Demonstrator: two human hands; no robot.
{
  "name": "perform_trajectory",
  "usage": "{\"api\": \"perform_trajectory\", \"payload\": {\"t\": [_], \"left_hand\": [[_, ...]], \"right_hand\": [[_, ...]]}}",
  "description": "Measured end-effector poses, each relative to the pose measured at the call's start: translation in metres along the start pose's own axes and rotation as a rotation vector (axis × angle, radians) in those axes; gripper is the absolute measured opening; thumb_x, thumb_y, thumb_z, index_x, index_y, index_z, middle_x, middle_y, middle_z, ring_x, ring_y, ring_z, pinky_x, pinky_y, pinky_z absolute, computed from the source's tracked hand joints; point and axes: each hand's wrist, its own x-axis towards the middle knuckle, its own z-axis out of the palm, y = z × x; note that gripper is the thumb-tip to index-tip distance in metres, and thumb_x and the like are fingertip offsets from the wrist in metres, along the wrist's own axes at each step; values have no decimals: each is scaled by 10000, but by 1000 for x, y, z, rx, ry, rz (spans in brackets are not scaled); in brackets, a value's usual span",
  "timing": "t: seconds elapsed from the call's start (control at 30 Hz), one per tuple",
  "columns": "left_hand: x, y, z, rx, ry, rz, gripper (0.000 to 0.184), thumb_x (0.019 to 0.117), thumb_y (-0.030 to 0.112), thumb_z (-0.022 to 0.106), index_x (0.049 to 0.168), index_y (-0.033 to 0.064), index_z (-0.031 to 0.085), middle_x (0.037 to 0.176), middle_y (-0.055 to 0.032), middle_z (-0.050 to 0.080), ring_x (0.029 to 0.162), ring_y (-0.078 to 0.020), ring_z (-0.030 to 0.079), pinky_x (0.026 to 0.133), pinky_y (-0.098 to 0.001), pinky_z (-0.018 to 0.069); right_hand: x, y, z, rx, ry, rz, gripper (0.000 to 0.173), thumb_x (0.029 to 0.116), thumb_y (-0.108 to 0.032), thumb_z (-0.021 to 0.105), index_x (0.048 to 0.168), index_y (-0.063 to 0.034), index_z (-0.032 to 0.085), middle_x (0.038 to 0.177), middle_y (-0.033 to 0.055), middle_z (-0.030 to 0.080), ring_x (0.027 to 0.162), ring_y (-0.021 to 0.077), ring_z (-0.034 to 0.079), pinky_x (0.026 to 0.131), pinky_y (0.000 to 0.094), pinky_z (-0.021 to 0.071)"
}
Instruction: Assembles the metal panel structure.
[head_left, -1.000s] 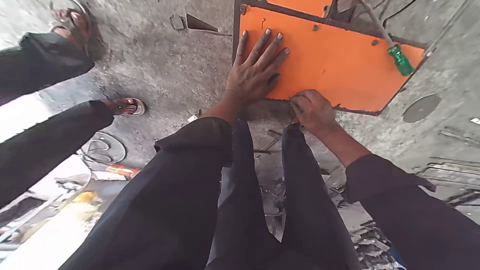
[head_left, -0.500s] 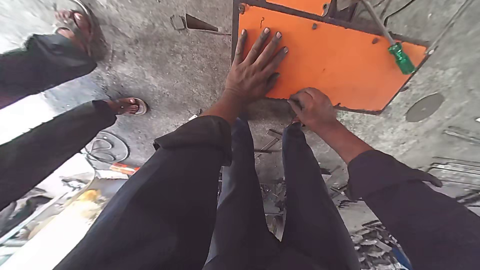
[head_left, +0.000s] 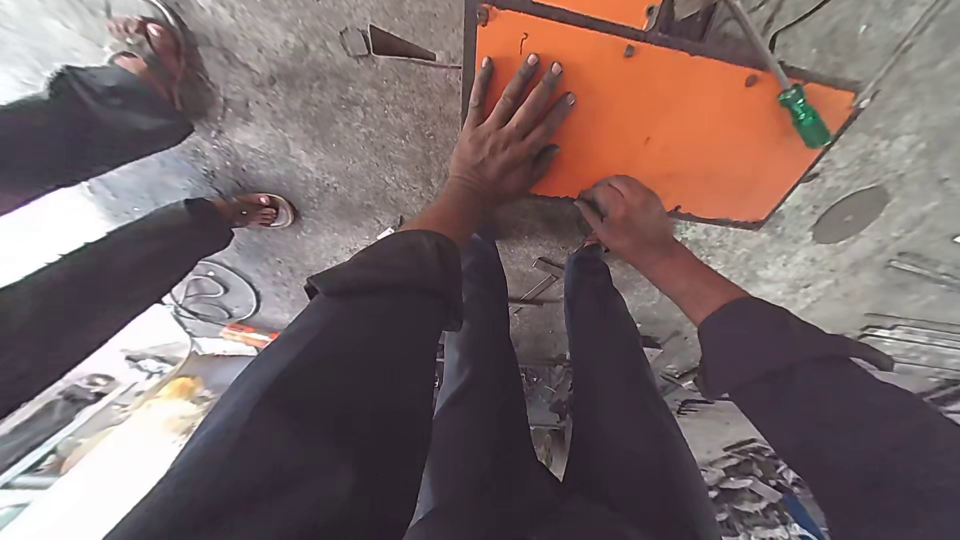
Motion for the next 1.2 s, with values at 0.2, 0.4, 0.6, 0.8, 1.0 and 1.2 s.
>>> {"api": "perform_trajectory", "payload": {"t": [0.2,0.4,0.6,0.8,1.0,1.2], "left_hand": [[0,0,0,4,7,-6,509,1064,436,419,1550,292,472,1645,-29,396,1537,-316,317,1214,-678,166],[0,0,-1,1,-17,-5,523,1059,444,422,1557,288,459,1656,-33,375,1545,-317,299,1218,-672,154],[0,2,-1,-13,17,-13,501,1066,434,429,1542,289,484,1640,-28,406,1534,-312,325,1218,-676,163],[2,2,-1,-9,28,-11,496,1058,440,441,1525,285,505,1625,-48,428,1519,-328,351,1213,-678,173],[0,3,-1,14,9,-16,501,1060,440,446,1538,297,487,1628,-44,423,1523,-323,345,1214,-673,179],[1,2,-1,14,22,-4,502,1053,432,454,1534,292,492,1629,-44,421,1529,-316,335,1219,-665,170]], "right_hand": [[1,1,1,-38,6,-1,339,1027,-296,618,915,17,688,905,198,693,885,354,717,766,448,606],[2,3,5,-59,45,-8,334,1023,-330,634,959,-6,687,924,204,682,881,368,708,737,474,598],[9,15,11,14,86,-109,358,1009,-335,654,860,-10,678,821,171,690,825,348,703,703,456,579],[7,25,11,34,74,-176,362,984,-417,660,1034,-64,722,894,154,712,862,342,707,720,456,584],[7,25,11,90,114,-166,307,1015,-282,650,872,-14,693,835,158,683,824,325,701,687,431,584],[10,24,14,58,141,-112,440,1005,-398,647,787,-17,627,782,157,639,766,329,683,604,446,549]]}}
